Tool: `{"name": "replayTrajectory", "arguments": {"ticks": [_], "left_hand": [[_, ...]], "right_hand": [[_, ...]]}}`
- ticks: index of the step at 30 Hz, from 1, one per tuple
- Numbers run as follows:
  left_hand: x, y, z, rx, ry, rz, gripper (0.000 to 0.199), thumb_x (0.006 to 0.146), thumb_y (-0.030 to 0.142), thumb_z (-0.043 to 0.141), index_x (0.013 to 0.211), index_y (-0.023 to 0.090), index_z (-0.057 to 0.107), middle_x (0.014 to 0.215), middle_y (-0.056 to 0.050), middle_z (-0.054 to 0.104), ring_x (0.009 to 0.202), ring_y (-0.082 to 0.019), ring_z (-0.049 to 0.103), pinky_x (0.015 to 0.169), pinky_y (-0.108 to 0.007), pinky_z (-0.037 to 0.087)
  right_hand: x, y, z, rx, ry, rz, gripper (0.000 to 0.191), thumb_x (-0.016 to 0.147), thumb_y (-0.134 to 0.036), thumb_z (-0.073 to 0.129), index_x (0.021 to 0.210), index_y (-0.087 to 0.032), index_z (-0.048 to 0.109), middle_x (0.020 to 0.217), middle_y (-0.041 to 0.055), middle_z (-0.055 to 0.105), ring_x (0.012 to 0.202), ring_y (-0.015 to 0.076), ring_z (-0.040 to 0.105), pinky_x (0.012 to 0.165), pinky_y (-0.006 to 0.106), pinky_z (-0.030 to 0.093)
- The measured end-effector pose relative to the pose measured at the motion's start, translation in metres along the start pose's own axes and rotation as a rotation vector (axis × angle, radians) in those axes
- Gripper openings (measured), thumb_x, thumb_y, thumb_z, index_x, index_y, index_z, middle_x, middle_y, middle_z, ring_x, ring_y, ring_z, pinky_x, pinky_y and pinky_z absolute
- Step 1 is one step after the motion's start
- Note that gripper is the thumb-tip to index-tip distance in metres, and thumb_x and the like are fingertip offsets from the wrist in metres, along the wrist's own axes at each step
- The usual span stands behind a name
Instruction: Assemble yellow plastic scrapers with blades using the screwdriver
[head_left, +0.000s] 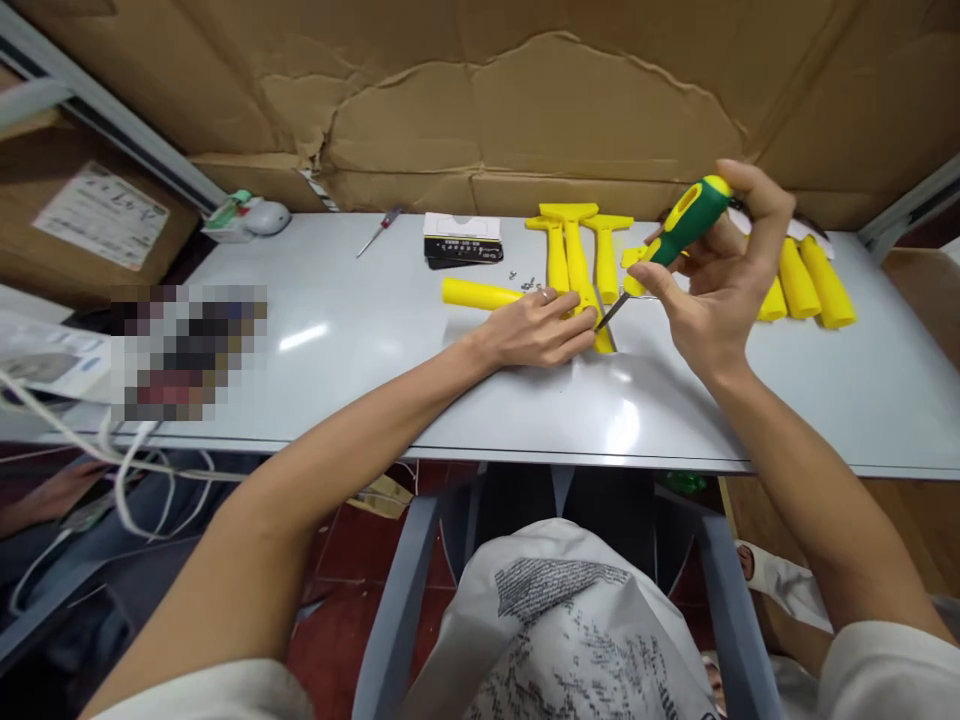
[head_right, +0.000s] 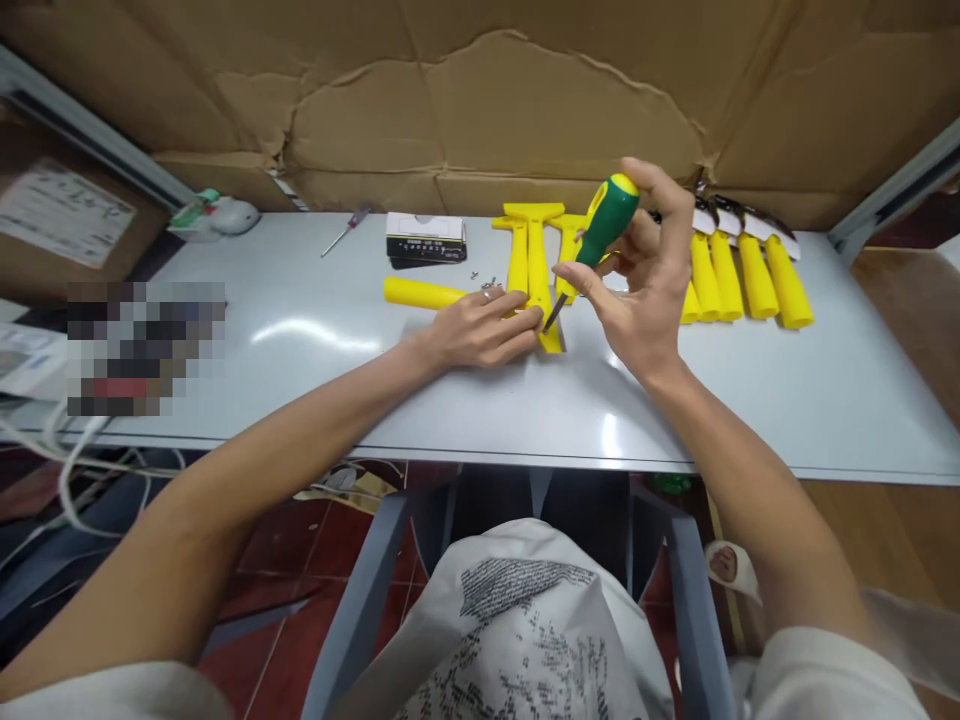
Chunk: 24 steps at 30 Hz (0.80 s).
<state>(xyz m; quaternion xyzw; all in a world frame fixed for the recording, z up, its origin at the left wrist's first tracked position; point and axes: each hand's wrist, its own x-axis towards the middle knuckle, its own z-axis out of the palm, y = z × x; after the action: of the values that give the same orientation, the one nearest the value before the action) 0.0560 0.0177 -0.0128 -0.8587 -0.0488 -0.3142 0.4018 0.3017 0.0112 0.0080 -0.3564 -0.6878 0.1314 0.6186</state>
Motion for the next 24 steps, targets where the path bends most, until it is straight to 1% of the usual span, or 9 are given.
{"name": "replayTrajectory", "arguments": {"ticks": [3, 6, 8, 11, 14, 17, 20, 22, 24], "left_hand": [[0.001, 0.003, 0.0, 0.012, 0.007, 0.009, 0.032, 0.116, 0.005, 0.058, 0.09, 0.018, 0.071, 0.106, -0.006, 0.082, 0.088, -0.021, 0.073, 0.066, -0.034, 0.047], [-0.001, 0.005, 0.002, 0.015, -0.038, 0.011, 0.034, 0.118, 0.007, 0.055, 0.092, 0.02, 0.073, 0.107, -0.005, 0.083, 0.092, -0.022, 0.075, 0.067, -0.035, 0.05], [-0.004, 0.006, 0.004, 0.005, -0.074, 0.008, 0.035, 0.119, 0.009, 0.053, 0.094, 0.021, 0.074, 0.104, -0.004, 0.082, 0.09, -0.022, 0.075, 0.066, -0.037, 0.05], [-0.006, 0.006, 0.007, -0.044, -0.083, -0.011, 0.034, 0.118, 0.008, 0.054, 0.093, 0.022, 0.073, 0.101, -0.004, 0.081, 0.087, -0.022, 0.074, 0.064, -0.038, 0.047], [-0.007, 0.005, 0.008, -0.12, -0.074, -0.04, 0.03, 0.118, 0.01, 0.057, 0.094, 0.021, 0.072, 0.108, -0.006, 0.083, 0.091, -0.023, 0.075, 0.066, -0.038, 0.048], [-0.007, 0.005, 0.007, -0.127, -0.062, -0.031, 0.029, 0.118, 0.008, 0.057, 0.096, 0.02, 0.072, 0.114, -0.008, 0.083, 0.096, -0.024, 0.076, 0.068, -0.038, 0.048], [-0.008, 0.006, 0.008, -0.087, -0.073, -0.025, 0.03, 0.118, 0.007, 0.055, 0.097, 0.019, 0.073, 0.115, -0.008, 0.084, 0.096, -0.024, 0.077, 0.067, -0.038, 0.049], [-0.009, 0.006, 0.01, -0.138, -0.113, -0.043, 0.031, 0.119, 0.008, 0.052, 0.1, 0.02, 0.074, 0.117, -0.008, 0.084, 0.098, -0.025, 0.078, 0.068, -0.038, 0.05], [-0.01, 0.006, 0.011, -0.208, -0.183, -0.073, 0.034, 0.12, 0.009, 0.047, 0.105, 0.02, 0.075, 0.12, -0.009, 0.084, 0.101, -0.026, 0.079, 0.07, -0.039, 0.053]], "right_hand": [[-0.003, -0.003, 0.001, 0.004, 0.04, -0.025, 0.09, 0.09, -0.098, 0.076, 0.161, -0.049, 0.052, 0.141, 0.011, 0.07, 0.119, 0.0365, 0.079, 0.08, 0.05, 0.069], [-0.002, -0.013, -0.004, 0.067, -0.052, -0.052, 0.076, 0.1, -0.092, 0.068, 0.162, -0.05, 0.054, 0.152, 0.0081, 0.067, 0.114, 0.0311, 0.079, 0.086, 0.05, 0.072], [0.0, -0.018, -0.006, 0.134, -0.135, -0.038, 0.067, 0.105, -0.085, 0.067, 0.162, -0.052, 0.053, 0.155, 0.0059, 0.067, 0.119, 0.0299, 0.08, 0.093, 0.051, 0.073], [0.004, -0.019, -0.008, 0.205, -0.14, 0.008, 0.063, 0.101, -0.079, 0.08, 0.152, -0.051, 0.055, 0.136, 0.0051, 0.073, 0.124, 0.0323, 0.08, 0.097, 0.054, 0.074], [0.008, -0.014, -0.008, 0.238, -0.027, -0.083, 0.069, 0.089, -0.079, 0.095, 0.141, -0.048, 0.062, 0.119, 0.002, 0.071, 0.107, 0.0294, 0.08, 0.091, 0.053, 0.073], [0.01, -0.012, -0.008, 0.231, 0.03, -0.201, 0.057, 0.093, -0.08, 0.09, 0.134, -0.044, 0.075, 0.12, 0.004, 0.07, 0.097, 0.0249, 0.078, 0.085, 0.05, 0.071], [0.01, -0.016, -0.007, 0.267, -0.035, -0.181, 0.041, 0.105, -0.07, 0.081, 0.133, -0.041, 0.074, 0.123, 0.0061, 0.073, 0.112, 0.0294, 0.083, 0.092, 0.053, 0.073], [0.01, -0.018, -0.005, 0.31, -0.011, -0.176, 0.042, 0.102, -0.065, 0.089, 0.129, -0.04, 0.069, 0.112, 0.0027, 0.072, 0.114, 0.031, 0.086, 0.089, 0.052, 0.074], [0.012, -0.018, -0.004, 0.34, 0.086, -0.23, 0.05, 0.093, -0.068, 0.098, 0.125, -0.039, 0.071, 0.102, -0.0012, 0.068, 0.101, 0.0273, 0.087, 0.079, 0.044, 0.071]]}}
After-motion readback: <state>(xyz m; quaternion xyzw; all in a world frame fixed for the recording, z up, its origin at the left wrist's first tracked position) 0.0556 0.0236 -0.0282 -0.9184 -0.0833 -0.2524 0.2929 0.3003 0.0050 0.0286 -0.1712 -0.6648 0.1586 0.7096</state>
